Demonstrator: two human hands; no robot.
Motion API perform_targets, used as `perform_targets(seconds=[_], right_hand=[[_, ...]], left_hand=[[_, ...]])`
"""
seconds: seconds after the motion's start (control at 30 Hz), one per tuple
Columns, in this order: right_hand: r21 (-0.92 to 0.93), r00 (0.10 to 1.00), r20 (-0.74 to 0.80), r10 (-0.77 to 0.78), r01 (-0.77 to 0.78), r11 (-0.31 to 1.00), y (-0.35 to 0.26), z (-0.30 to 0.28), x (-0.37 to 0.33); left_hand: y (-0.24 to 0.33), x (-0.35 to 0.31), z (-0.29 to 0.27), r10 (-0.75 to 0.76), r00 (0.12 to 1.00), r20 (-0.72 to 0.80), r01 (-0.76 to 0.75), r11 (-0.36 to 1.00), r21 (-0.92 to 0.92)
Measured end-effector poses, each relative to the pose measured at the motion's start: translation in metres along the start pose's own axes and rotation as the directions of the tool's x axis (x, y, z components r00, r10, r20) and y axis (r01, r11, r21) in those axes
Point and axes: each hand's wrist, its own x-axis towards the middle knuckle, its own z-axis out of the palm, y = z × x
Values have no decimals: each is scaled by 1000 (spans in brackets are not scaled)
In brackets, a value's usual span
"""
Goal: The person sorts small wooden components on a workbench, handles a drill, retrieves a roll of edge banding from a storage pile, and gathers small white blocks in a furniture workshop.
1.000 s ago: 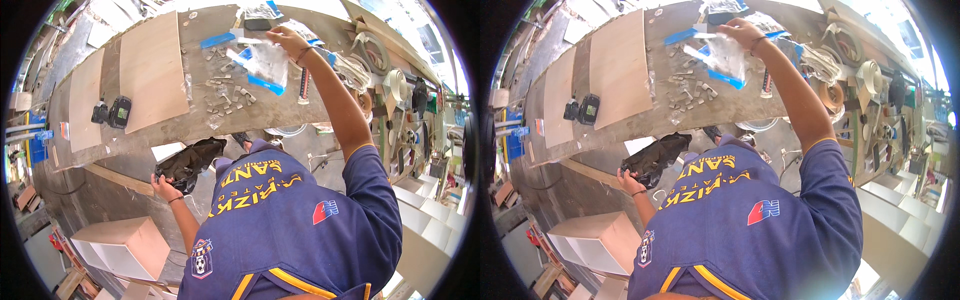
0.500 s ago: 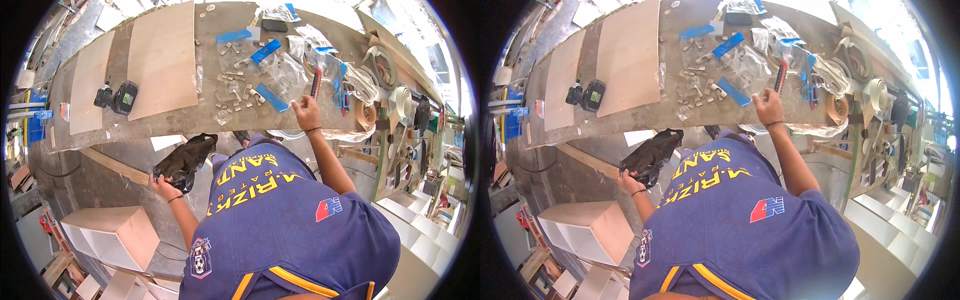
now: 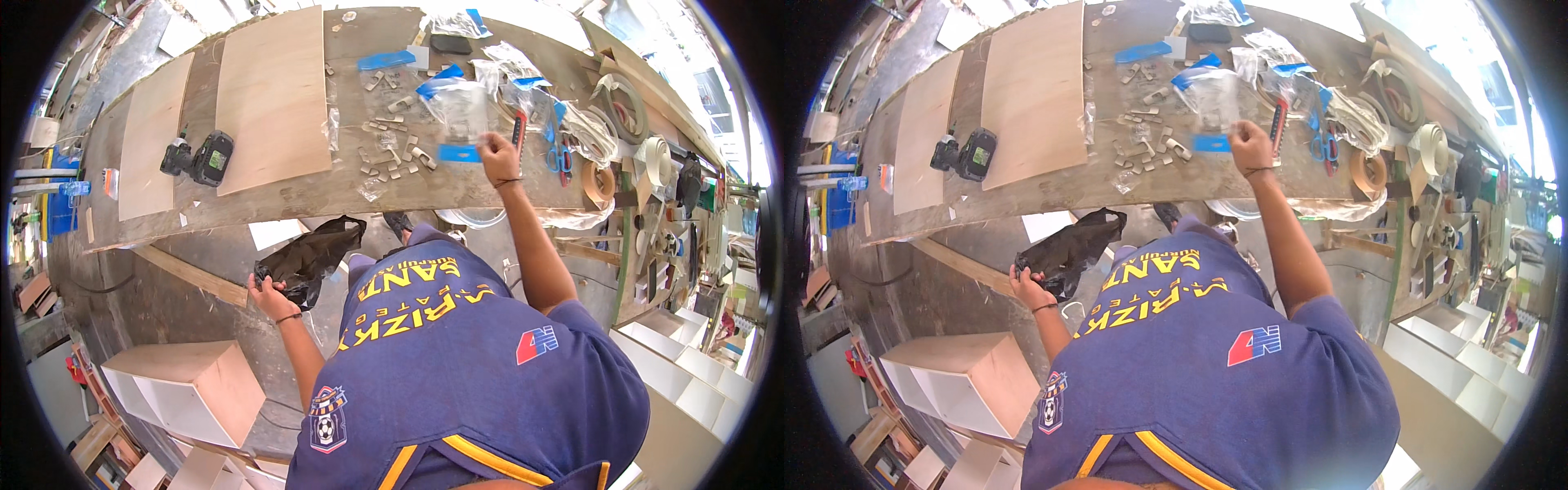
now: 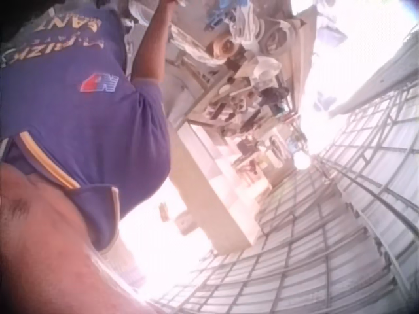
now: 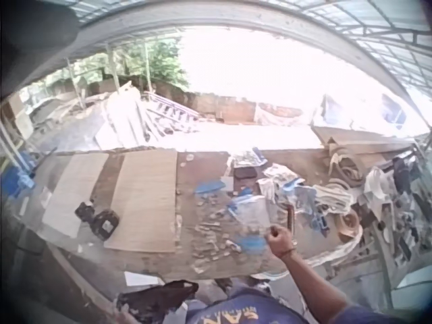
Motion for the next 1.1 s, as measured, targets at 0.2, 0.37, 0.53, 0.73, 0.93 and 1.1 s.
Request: perform_targets(seconds=[0.2, 0.37, 0.53, 0.73, 0.93, 1.1], right_hand=[[-304, 881, 8, -473, 453, 838, -88, -40, 17], [-342, 839, 191, -510, 544, 766, -108, -50, 31], [-312, 803, 327, -498, 589, 746, -118, -53, 58], [-274, 813, 365, -453, 559, 782, -121, -37, 76], [-212, 851, 186, -491, 523, 825, -119, -52, 59], [-169, 923, 70, -379, 385, 907, -126, -103, 23]], left_hand=[[6, 1, -7, -12, 999, 50, 11, 1000, 6], [9, 1, -5, -23, 997, 72, 22, 1000, 14], [6, 4, -4, -28, 994, 105, 25, 999, 24], [5, 12, -1, -18, 992, 126, 19, 1000, -9], [8, 8, -11, -26, 995, 97, 23, 999, 27], [12, 7, -16, -21, 995, 92, 20, 1000, 13]])
